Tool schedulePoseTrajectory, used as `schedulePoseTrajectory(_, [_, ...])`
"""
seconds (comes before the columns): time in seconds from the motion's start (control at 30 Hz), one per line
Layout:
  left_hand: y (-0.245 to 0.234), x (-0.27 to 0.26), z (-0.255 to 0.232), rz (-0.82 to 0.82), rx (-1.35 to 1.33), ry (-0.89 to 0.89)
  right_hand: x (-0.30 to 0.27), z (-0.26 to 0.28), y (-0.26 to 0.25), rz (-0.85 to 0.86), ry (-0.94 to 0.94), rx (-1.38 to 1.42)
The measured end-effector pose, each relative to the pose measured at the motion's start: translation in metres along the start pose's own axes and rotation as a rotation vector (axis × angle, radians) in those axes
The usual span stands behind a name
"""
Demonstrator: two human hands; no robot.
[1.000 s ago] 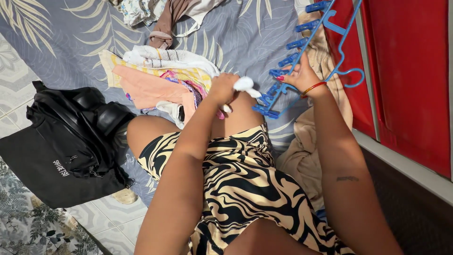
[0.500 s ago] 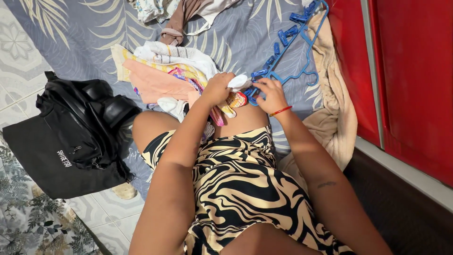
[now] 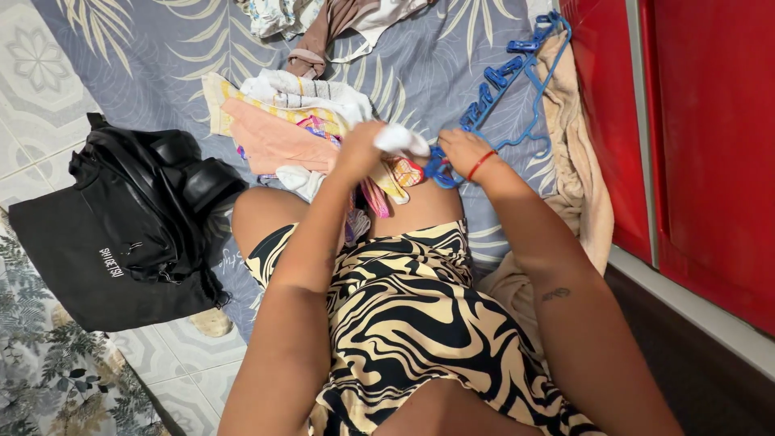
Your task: The person sits on the floor, pulls a black backpack out of a drawstring storage bag, and opens its compartments. They gather clothes and hangers aside, fold white socks, fold a pink garment, and place the folded items into the backpack.
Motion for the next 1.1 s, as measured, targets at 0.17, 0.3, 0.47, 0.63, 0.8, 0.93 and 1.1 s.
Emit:
schedulePoseTrajectory(0.17, [-0.09, 0.005, 0.112, -0.427, -0.407, -0.326, -0.075, -0.006, 0.015, 0.107, 0.049, -0.046])
schedulePoseTrajectory(0.3, [-0.102, -0.034, 0.168, -0.573, -0.03, -0.745, -0.153, -0.035, 0.003, -0.342, 0.409, 0.093])
schedulePoseTrajectory(0.47, [-0.029, -0.059, 0.191, -0.423, -0.071, -0.811, -0.227, -0.053, 0.07, -0.751, 1.353, 0.597])
schedulePoseTrajectory(0.63, [0.084, -0.069, 0.168, -0.199, -0.841, -0.859, -0.202, -0.032, 0.101, -0.911, 1.39, 1.114])
schedulePoseTrajectory(0.8, [0.078, -0.03, 0.127, 0.087, -0.814, -0.497, -0.194, 0.007, 0.016, -1.116, 0.659, 0.875])
schedulePoseTrajectory(0.93, [0.013, -0.019, 0.132, 0.106, -0.078, -0.411, -0.204, 0.052, -0.051, -0.973, 0.719, 0.462])
schedulePoseTrajectory(1.1, [-0.133, -0.022, 0.143, -0.373, -1.0, -0.054, -0.054, 0.084, -0.13, -0.59, 0.404, 0.279])
Point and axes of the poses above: each hand's wrist, its own x-axis towards the middle knuckle, its own y-axis out of the palm, z = x × y, the point moved 9 cm from there along x, towards the middle knuckle, and after that the axes turned 11 degrees about -y, right-handed, at the moved point
